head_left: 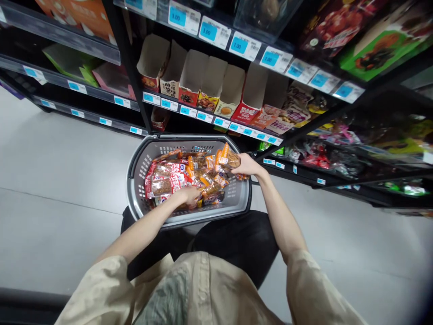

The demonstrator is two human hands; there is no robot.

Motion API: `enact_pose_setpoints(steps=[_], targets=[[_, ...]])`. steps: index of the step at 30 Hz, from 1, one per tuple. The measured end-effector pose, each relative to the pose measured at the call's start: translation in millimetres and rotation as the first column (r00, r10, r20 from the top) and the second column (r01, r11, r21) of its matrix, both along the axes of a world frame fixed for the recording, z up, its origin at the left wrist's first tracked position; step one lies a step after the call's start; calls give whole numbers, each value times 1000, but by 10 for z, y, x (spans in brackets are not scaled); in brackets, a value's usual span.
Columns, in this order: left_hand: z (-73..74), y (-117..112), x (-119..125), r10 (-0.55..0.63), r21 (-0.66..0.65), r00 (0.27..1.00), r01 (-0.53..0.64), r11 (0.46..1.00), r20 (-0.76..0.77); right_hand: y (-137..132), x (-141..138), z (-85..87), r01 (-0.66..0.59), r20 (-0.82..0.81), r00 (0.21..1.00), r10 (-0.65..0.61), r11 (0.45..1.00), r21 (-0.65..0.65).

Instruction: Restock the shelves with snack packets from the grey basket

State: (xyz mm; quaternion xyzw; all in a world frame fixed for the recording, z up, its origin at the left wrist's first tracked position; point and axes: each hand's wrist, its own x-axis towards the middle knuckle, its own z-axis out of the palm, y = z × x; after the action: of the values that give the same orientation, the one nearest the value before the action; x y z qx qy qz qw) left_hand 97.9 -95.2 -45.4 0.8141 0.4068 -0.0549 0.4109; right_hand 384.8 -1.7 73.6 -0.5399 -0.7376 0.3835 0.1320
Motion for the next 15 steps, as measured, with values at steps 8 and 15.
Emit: enact_pose_setpoints(steps=[8, 15], targets=[[564, 305, -201, 120, 199, 811, -279, 940, 573, -40, -196, -74, -168, -308, 949, 63, 930, -326], [455, 251, -181, 105, 153, 860, -206, 966, 500, -159, -627, -131, -382, -241, 915, 322, 883, -271]])
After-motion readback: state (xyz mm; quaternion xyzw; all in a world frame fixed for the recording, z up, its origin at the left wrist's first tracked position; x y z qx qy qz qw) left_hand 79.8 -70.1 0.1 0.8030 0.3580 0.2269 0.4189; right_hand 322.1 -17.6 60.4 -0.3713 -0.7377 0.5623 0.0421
